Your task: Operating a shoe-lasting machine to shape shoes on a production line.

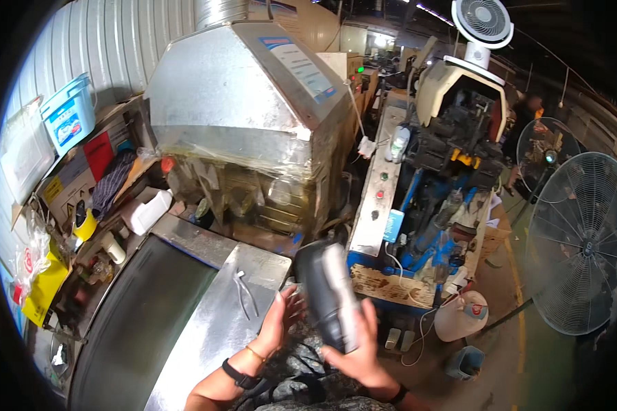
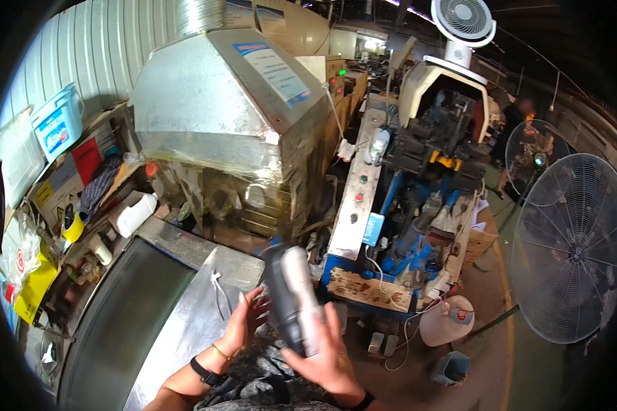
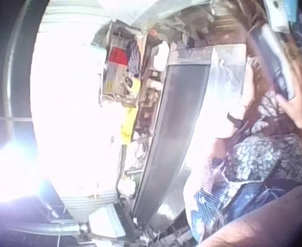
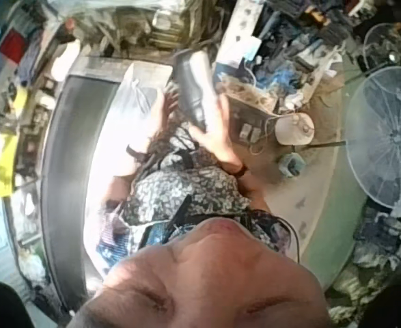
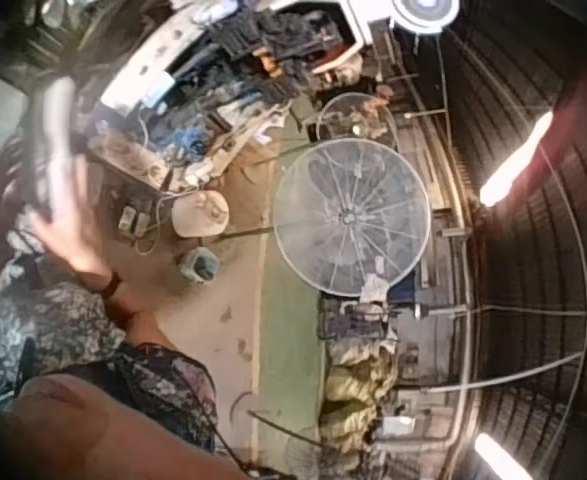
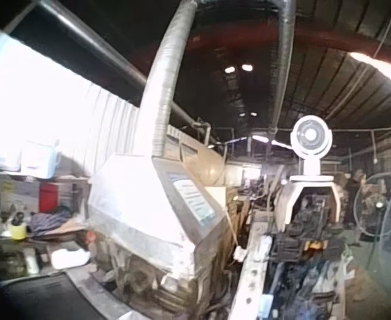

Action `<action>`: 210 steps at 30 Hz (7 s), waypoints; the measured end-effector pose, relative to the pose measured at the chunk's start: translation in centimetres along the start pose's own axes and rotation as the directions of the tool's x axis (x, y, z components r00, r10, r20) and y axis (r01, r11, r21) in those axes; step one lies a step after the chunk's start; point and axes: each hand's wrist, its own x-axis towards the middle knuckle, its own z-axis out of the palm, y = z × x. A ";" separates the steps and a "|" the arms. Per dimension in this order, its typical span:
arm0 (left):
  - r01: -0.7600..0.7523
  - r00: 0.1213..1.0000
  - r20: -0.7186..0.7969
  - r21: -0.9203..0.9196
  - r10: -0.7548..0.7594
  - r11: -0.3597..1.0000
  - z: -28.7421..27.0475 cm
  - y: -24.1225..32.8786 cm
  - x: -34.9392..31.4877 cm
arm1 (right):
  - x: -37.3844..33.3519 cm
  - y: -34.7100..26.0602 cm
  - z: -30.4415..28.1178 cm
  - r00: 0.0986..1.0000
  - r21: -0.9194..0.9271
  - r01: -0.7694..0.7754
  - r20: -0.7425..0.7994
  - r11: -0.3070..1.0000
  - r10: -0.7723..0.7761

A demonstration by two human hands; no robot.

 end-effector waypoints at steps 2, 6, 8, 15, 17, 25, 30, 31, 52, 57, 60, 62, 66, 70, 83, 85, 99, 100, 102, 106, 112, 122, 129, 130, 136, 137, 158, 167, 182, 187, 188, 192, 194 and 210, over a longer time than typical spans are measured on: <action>-0.105 0.965 -0.234 0.062 0.117 0.993 0.6 2.1 0.0 | 0.2 -1.1 1.4 0.969 0.113 -0.013 0.245 0.993 -0.015; 0.207 0.956 -0.291 0.617 -0.024 0.759 -1.4 7.6 -3.1 | 3.3 1.8 1.2 0.766 0.659 -0.596 0.638 0.459 0.079; 0.031 0.999 -0.013 0.931 -0.050 0.364 -1.3 7.2 -5.1 | 3.8 3.3 1.2 0.591 0.590 -0.806 0.805 -0.038 -0.041; -0.222 0.941 0.327 0.790 -0.087 0.571 -8.7 3.0 -7.9 | -3.9 3.7 2.1 0.044 -0.006 -0.980 0.966 0.197 0.253; -0.073 0.995 0.013 0.784 0.100 0.617 -12.9 2.9 -8.1 | -3.9 4.5 2.6 -0.196 -0.118 -0.979 0.788 -0.169 0.583; 0.156 0.864 -0.201 0.979 0.461 0.133 -22.0 -0.4 -12.1 | 14.3 9.6 13.9 0.383 0.396 -0.913 0.743 0.100 0.549; 0.153 0.877 -0.068 0.978 0.475 -0.144 -22.3 -2.4 -12.7 | 22.0 16.4 31.0 0.858 0.367 -0.505 0.314 0.781 0.407; 0.178 0.878 -0.082 0.971 0.471 -0.162 -22.4 -2.5 -12.7 | 21.7 16.8 33.4 0.938 0.033 -0.270 0.235 0.962 0.255; 0.069 0.903 -0.021 0.993 0.429 -0.096 -22.9 -1.3 -16.9 | -1.8 1.2 19.5 0.717 0.327 0.305 0.539 0.894 -0.442; 0.409 0.824 -0.251 0.884 0.508 -0.226 -26.0 0.2 -29.3 | -2.3 1.5 18.7 0.722 0.359 0.304 0.518 0.883 -0.459; 0.846 0.489 -0.741 0.531 0.460 -0.044 -27.7 0.0 -36.6 | -2.3 1.6 19.0 0.728 0.366 0.298 0.511 0.882 -0.458; 0.961 0.236 -0.909 0.272 0.342 0.059 -28.3 -0.4 -38.4 | -2.4 1.6 19.2 0.721 0.357 0.308 0.517 0.882 -0.461; 0.869 0.399 -0.821 0.481 0.409 0.118 -26.8 -0.9 -33.0 | -2.5 1.7 19.1 0.733 0.341 0.304 0.513 0.889 -0.447; 0.450 0.819 -0.487 0.873 0.303 0.188 -21.2 0.4 -20.4 | -2.7 2.4 19.0 0.760 0.320 0.288 0.497 0.902 -0.419; -0.475 0.879 0.440 0.833 0.182 0.282 -5.8 -3.5 -4.7 | -7.8 6.7 22.2 0.602 0.196 0.117 0.766 0.974 -0.226; -0.532 0.842 0.482 0.818 0.244 0.221 -6.6 -3.6 -5.0 | -8.4 7.0 22.7 0.577 0.150 0.125 0.793 0.981 -0.195; -0.517 0.848 0.458 0.827 0.267 0.223 -5.9 -3.9 -5.0 | -8.4 7.3 23.0 0.590 0.310 -0.020 0.771 0.950 -0.240; -0.521 0.846 0.456 0.819 0.277 0.240 -5.8 -3.9 -5.0 | -8.4 7.4 23.0 0.562 0.283 -0.032 0.798 0.959 -0.217; -0.520 0.846 0.458 0.822 0.275 0.233 -5.6 -4.0 -4.8 | -8.2 7.4 23.0 0.603 0.358 -0.045 0.754 0.933 -0.260; -0.522 0.843 0.456 0.822 0.284 0.229 -5.4 -4.3 -4.6 | -7.8 7.2 22.5 0.653 0.341 -0.045 0.722 0.939 -0.231; -0.549 0.825 0.471 0.801 0.314 0.241 -5.3 -5.7 -4.0 | -7.3 6.2 21.3 0.612 0.310 -0.042 0.760 0.950 -0.221; -0.310 0.949 0.294 0.938 0.114 0.159 -5.3 -5.3 -6.4 | -6.1 4.3 21.1 0.693 0.343 0.028 0.670 0.939 -0.265; -0.135 0.990 0.136 0.991 -0.038 0.012 -1.6 -2.4 -6.0 | -5.3 4.9 20.0 0.694 0.317 0.068 0.666 0.946 -0.273; -0.138 0.988 0.149 0.969 -0.039 0.205 -1.2 -1.8 -6.8 | -5.2 5.1 19.8 0.693 0.311 0.073 0.667 0.948 -0.272; -0.259 0.964 0.261 0.864 0.055 0.432 -1.9 -1.5 -7.2 | -5.0 5.3 18.9 0.684 0.282 0.116 0.672 0.952 -0.282; -0.259 0.965 0.254 0.861 0.070 0.438 -2.4 -1.8 -7.2 | -5.0 5.3 18.7 0.686 0.278 0.123 0.670 0.953 -0.284; -0.003 0.885 0.130 0.962 0.447 -0.275 -19.0 -2.1 -15.9 | -3.4 3.8 19.8 0.723 0.288 0.306 0.550 0.907 -0.418; 0.903 0.426 -0.701 0.366 0.572 -0.224 -30.3 6.0 -36.3 | -2.6 1.2 20.7 0.650 0.290 0.319 0.625 0.902 -0.431; 0.965 0.110 -0.989 0.083 0.094 -0.250 -37.4 10.3 -48.2 | -2.6 0.9 20.7 0.718 0.275 0.287 0.572 0.918 -0.396; 0.766 0.623 -0.769 0.560 0.146 -0.317 -23.4 14.3 -40.5 | -1.4 1.6 19.5 0.712 0.400 0.115 0.606 0.909 -0.356; 0.632 0.775 -0.596 0.721 0.212 -0.282 -19.7 15.7 -38.5 | -0.8 1.4 19.6 0.713 0.413 0.023 0.632 0.911 -0.304; 0.060 0.885 0.041 0.978 0.465 -0.199 -8.3 19.6 -29.6 | 3.8 -0.3 20.8 0.519 0.340 -0.148 0.826 0.929 -0.220; -0.369 0.859 0.448 0.877 0.247 -0.306 -5.7 20.6 -25.8 | 7.4 -1.2 20.8 0.361 0.213 -0.545 0.932 0.811 -0.002; -0.309 0.940 0.317 0.644 0.124 0.700 -3.2 -1.2 -1.4 | 3.7 2.9 7.0 0.878 0.184 -0.225 0.465 0.957 0.118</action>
